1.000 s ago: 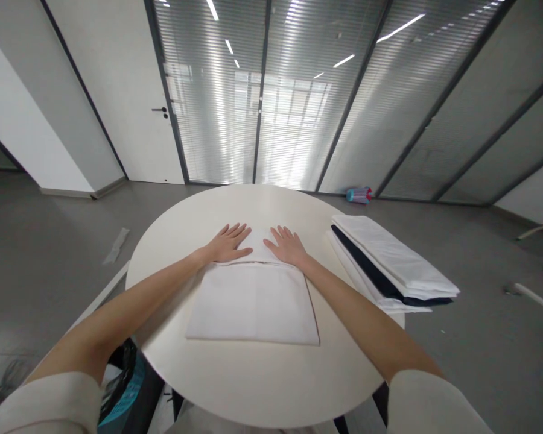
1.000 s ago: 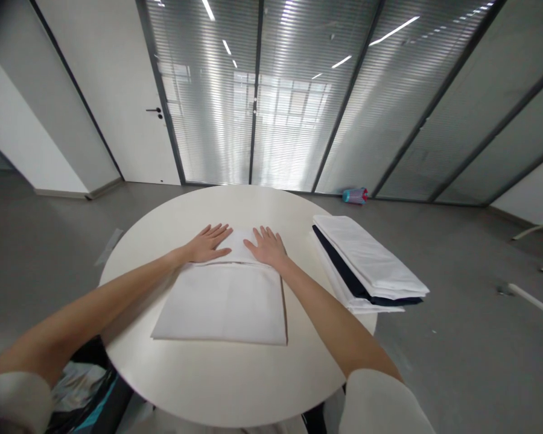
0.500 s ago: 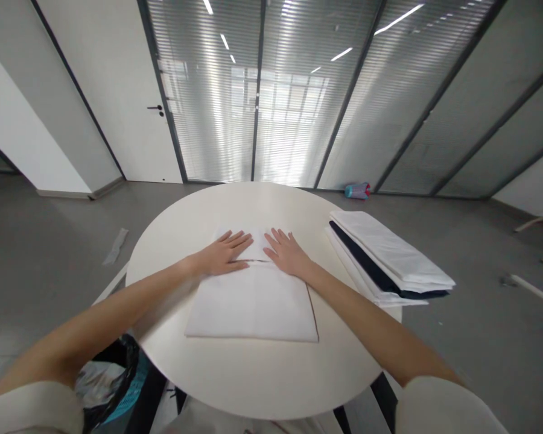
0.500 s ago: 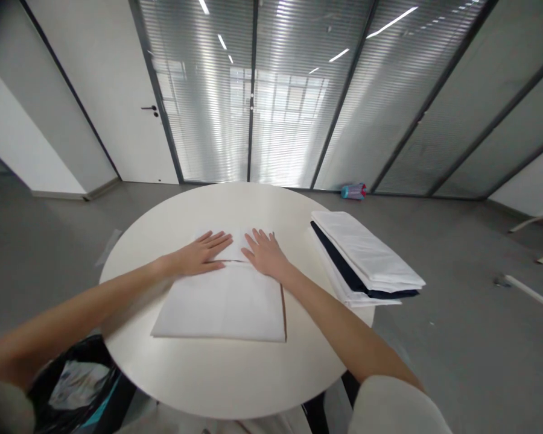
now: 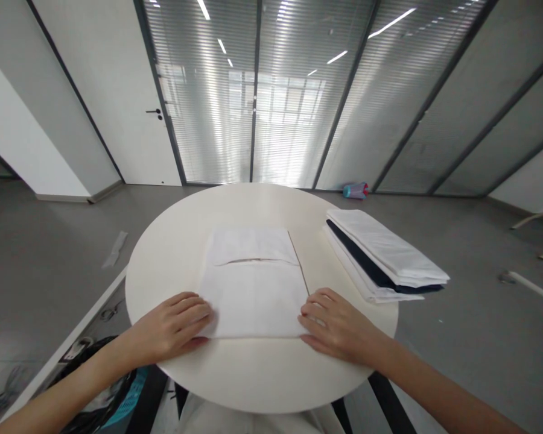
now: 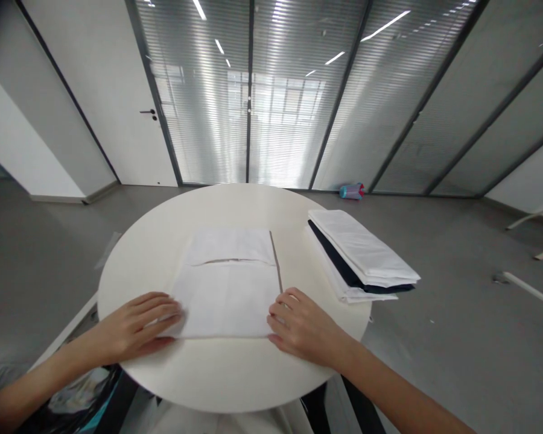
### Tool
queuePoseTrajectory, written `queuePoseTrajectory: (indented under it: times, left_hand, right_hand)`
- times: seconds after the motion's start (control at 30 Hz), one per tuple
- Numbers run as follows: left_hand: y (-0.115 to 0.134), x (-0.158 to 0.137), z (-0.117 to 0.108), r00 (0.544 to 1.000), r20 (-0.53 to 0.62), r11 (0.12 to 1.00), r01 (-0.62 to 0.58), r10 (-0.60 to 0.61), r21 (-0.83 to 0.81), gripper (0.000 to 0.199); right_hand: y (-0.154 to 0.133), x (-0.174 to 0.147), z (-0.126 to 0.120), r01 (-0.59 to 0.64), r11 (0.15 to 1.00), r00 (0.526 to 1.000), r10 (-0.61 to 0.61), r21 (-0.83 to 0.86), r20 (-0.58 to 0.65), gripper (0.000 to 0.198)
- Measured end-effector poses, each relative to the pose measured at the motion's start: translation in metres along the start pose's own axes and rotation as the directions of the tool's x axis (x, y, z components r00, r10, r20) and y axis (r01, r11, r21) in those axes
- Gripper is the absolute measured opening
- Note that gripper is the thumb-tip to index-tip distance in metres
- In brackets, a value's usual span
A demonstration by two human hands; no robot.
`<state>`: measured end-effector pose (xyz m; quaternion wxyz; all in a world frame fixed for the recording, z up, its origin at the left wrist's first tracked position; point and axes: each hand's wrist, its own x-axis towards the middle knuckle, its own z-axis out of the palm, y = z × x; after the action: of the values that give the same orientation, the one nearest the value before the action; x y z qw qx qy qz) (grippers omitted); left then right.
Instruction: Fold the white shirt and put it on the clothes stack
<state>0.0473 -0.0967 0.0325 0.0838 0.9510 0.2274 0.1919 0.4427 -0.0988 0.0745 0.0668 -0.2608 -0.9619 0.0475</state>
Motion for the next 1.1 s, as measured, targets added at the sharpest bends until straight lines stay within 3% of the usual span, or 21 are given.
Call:
queuePoseTrajectory:
  times: [0.13, 0.23, 0.3, 0.37, 0.43, 0.5, 0.57, 0.67, 0.77, 0.83, 0.9, 1.0, 1.1]
  left_hand:
    - [0.004, 0.005, 0.002, 0.983, -0.123, 0.986, -0.126, 0.139, 0.111, 0.013]
    - [0.01, 0.01, -0.011, 0.977, -0.172, 0.984, -0.101, 0.126, 0.145, 0.012]
    - [0.01, 0.017, -0.027, 0.98, -0.194, 0.99, -0.004, 0.032, 0.142, 0.013]
    - [-0.001, 0.028, -0.046, 0.969, -0.203, 0.98, 0.163, -0.139, 0.109, 0.012]
    - [-0.024, 0.045, -0.058, 0.92, -0.179, 0.932, 0.361, -0.349, 0.036, 0.015]
    - [-0.06, 0.066, -0.058, 0.839, -0.109, 0.846, 0.528, -0.533, -0.072, 0.025]
    - [-0.1, 0.089, -0.04, 0.784, -0.011, 0.771, 0.607, -0.62, -0.19, 0.032]
    - [-0.148, 0.115, 0.007, 0.718, 0.144, 0.677, 0.692, -0.681, -0.25, 0.031]
    - [-0.17, 0.122, 0.054, 0.691, 0.193, 0.654, 0.723, -0.697, -0.225, 0.029]
    - [-0.172, 0.119, 0.071, 0.682, 0.191, 0.649, 0.731, -0.706, -0.211, 0.031]
    - [-0.171, 0.114, 0.076, 0.667, 0.189, 0.64, 0.745, -0.721, -0.187, 0.032]
    - [-0.162, 0.113, 0.066, 0.658, 0.165, 0.645, 0.753, -0.735, -0.134, 0.034]
    - [-0.147, 0.121, 0.058, 0.754, 0.11, 0.751, 0.655, -0.647, -0.075, 0.045]
  right_hand:
    - [-0.009, -0.001, 0.005, 0.061, 0.994, 0.993, -0.07, -0.087, -0.099, 0.01]
    - [-0.017, 0.004, -0.007, 0.022, 0.998, 0.978, -0.033, -0.055, -0.204, 0.013]
    - [-0.016, 0.012, -0.022, -0.033, 0.999, 0.95, 0.028, -0.011, -0.31, 0.015]
    - [-0.005, 0.026, -0.036, -0.132, 0.99, 0.91, 0.139, 0.045, -0.39, 0.015]
    - [0.018, 0.043, -0.042, -0.304, 0.943, 0.862, 0.331, 0.132, -0.384, 0.013]
    - [0.049, 0.063, -0.033, -0.502, 0.826, 0.782, 0.56, 0.255, -0.276, 0.019]
    - [0.082, 0.081, -0.012, -0.629, 0.684, 0.698, 0.706, 0.37, -0.118, 0.023]
    - [0.117, 0.097, 0.031, -0.746, 0.531, 0.603, 0.795, 0.402, 0.066, 0.021]
    - [0.131, 0.1, 0.063, -0.867, 0.398, 0.47, 0.853, 0.298, 0.227, 0.023]
    - [0.131, 0.099, 0.07, -0.907, 0.358, 0.411, 0.869, 0.223, 0.276, 0.026]
    - [0.128, 0.098, 0.065, -0.907, 0.392, 0.421, 0.863, 0.155, 0.279, 0.029]
    - [0.112, 0.105, 0.045, -0.864, 0.501, 0.5, 0.848, 0.042, 0.173, 0.034]
    - [0.084, 0.121, 0.028, -0.75, 0.66, 0.661, 0.746, 0.036, 0.077, 0.042]
